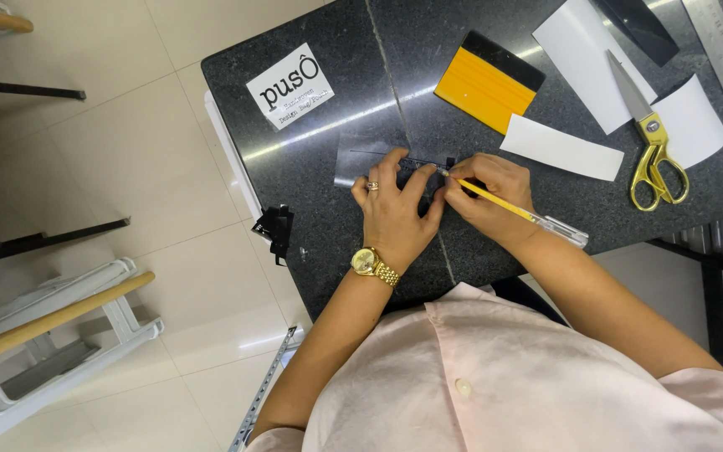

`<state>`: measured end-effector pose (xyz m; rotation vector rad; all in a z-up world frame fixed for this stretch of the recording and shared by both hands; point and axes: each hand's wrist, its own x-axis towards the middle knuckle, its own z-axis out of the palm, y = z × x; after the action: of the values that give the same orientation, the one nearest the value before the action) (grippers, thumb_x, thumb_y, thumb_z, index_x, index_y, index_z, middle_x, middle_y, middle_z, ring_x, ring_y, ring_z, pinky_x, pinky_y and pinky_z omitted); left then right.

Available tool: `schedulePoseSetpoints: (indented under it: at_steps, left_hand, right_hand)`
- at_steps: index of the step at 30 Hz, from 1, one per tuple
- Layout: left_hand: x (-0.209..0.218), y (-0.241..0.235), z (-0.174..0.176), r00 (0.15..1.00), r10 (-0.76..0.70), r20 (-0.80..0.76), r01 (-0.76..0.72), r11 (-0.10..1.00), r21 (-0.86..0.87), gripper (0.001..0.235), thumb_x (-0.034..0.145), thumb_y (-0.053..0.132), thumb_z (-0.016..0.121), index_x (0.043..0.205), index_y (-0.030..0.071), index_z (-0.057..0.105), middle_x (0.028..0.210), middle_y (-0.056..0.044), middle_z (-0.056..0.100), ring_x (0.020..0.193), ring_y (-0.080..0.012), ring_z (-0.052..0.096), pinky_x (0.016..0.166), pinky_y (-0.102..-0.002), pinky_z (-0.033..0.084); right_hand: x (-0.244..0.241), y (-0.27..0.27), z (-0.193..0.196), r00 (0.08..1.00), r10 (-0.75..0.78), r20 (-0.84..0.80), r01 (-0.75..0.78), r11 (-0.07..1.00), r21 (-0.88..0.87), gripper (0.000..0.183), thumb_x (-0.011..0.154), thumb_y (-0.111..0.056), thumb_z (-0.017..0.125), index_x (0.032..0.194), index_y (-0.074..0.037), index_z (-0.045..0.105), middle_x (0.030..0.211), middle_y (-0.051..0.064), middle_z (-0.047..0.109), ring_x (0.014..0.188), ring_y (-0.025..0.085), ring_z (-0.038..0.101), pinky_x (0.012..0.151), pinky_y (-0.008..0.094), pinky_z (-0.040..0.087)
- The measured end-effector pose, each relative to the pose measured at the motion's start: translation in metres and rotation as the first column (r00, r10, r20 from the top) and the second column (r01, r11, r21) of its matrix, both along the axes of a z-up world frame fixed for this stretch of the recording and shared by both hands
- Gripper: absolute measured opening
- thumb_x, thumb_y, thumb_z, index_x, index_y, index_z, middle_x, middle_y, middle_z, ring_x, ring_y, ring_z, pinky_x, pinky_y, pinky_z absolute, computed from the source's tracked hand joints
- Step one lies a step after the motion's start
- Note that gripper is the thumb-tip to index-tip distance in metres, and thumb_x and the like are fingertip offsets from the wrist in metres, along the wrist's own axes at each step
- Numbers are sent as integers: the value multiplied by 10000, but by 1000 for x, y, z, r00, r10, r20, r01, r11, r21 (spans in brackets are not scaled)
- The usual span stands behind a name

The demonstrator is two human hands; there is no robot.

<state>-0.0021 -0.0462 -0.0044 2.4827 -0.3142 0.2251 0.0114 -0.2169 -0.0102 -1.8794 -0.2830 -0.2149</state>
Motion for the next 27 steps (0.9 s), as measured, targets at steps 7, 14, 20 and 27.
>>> schedulePoseSetpoints:
  at_steps: [7,14,20,27]
  left_hand:
    - [-1,0,-6,1000,-10,11,10,1000,25,355,817,294,746,1141,194,642,1333,-59,439,1124,-254,521,930,-447,301]
    - [-1,-2,-6,1000,-14,20,13,999,49,365,817,306,734,1149,195,634,1348,-81,437,1120,-272,526,921,-457,306]
    - [-1,-2,-4,1000,-11,10,11,999,49,358,825,307,726,1150,198,624,1350,-78,434,1111,-273,530,916,-458,312]
    - [1,-1,5,999,12,-35,-12,1000,-1,383,809,279,752,1158,193,620,1325,-57,431,1108,-264,530,934,-461,319]
  right_hand:
    - [0,-1,-1,1000,12,24,-12,1000,-3,120,874,126,777,808,54,708,725,182,711,617,295,677,558,327,503]
    - [-2,-2,-2,1000,15,22,-14,1000,-21,114,884,103,783,814,39,719,742,173,721,632,301,683,570,338,507]
    - [-2,-2,-3,1000,7,3,-7,1000,-16,102,902,85,782,831,36,728,752,170,731,636,288,683,574,340,504]
    - [0,-2,-1,998,-15,-56,17,999,30,64,896,81,788,860,51,744,756,179,737,627,258,680,552,328,489]
